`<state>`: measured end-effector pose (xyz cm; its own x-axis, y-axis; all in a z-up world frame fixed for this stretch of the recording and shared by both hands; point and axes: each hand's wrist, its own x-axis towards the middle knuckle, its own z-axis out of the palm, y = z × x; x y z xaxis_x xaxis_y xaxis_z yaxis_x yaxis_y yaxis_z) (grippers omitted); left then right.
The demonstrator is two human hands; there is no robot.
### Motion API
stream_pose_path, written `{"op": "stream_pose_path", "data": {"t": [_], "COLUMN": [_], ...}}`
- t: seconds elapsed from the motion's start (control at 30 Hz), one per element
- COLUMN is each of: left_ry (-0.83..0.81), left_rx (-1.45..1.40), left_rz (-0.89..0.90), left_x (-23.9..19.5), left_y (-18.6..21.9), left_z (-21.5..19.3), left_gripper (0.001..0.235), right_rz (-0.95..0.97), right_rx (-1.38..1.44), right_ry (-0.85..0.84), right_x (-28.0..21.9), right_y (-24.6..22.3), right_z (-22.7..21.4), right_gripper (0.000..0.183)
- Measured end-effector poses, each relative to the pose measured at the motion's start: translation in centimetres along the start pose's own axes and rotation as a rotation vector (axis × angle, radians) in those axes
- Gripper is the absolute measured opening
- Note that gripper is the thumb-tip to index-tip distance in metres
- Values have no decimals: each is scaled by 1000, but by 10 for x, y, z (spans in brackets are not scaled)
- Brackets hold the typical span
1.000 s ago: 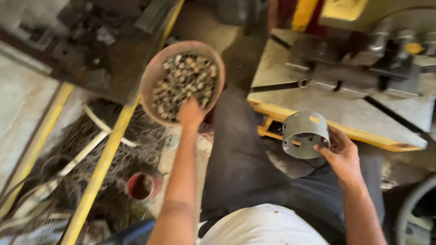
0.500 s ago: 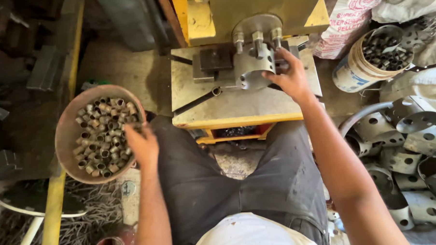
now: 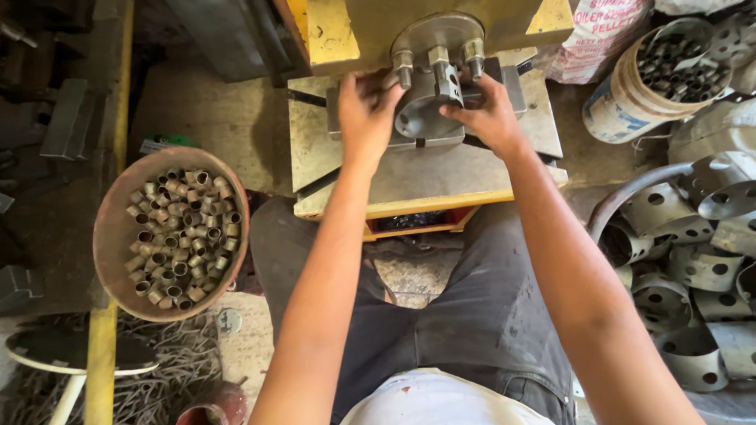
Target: The person places hollow metal cylinders into a circular jig on a press machine to form holes in them. The person handles the cylinders individually, inserting them into the machine, operating the press, and then placing the finished parts into a large bucket.
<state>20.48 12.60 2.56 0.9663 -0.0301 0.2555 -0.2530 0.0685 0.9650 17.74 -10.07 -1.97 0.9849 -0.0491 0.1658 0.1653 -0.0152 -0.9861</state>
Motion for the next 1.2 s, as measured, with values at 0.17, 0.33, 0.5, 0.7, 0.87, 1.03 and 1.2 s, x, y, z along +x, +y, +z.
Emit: {"op": "stream_pose_path", "data": {"t": [0.17, 0.33, 0.5, 0.7, 0.87, 1.03, 1.2], "left_ry": [51, -2, 120, -30, -206, -209, -268], "left_rx": [412, 493, 418, 494, 628, 581, 325], "left_rz": [316, -96, 324, 264, 133, 200, 54], "left_x": [21, 34, 42, 59, 70, 72, 61], "left_y": [-18, -31, -74, -91, -77, -64, -52], "left_z": [20, 25, 37, 12, 2, 3, 0], "left_gripper": [34, 46, 43, 44, 49, 53, 41], "right_rz": [-55, -102, -169, -125, -121, -270, -180], "right_rx": [-67, -38, -106, -21, -141, -209, -216], "right_ry": [33, 10, 9, -26, 69, 151, 185], "right_x": [0, 0, 2, 2, 3, 10, 12], "right_y": [0, 3, 6, 3, 5, 19, 23], "right_z": [6, 7, 3, 5, 9, 11, 13], "right_gripper": [48, 52, 53, 65, 68, 70, 51]}}
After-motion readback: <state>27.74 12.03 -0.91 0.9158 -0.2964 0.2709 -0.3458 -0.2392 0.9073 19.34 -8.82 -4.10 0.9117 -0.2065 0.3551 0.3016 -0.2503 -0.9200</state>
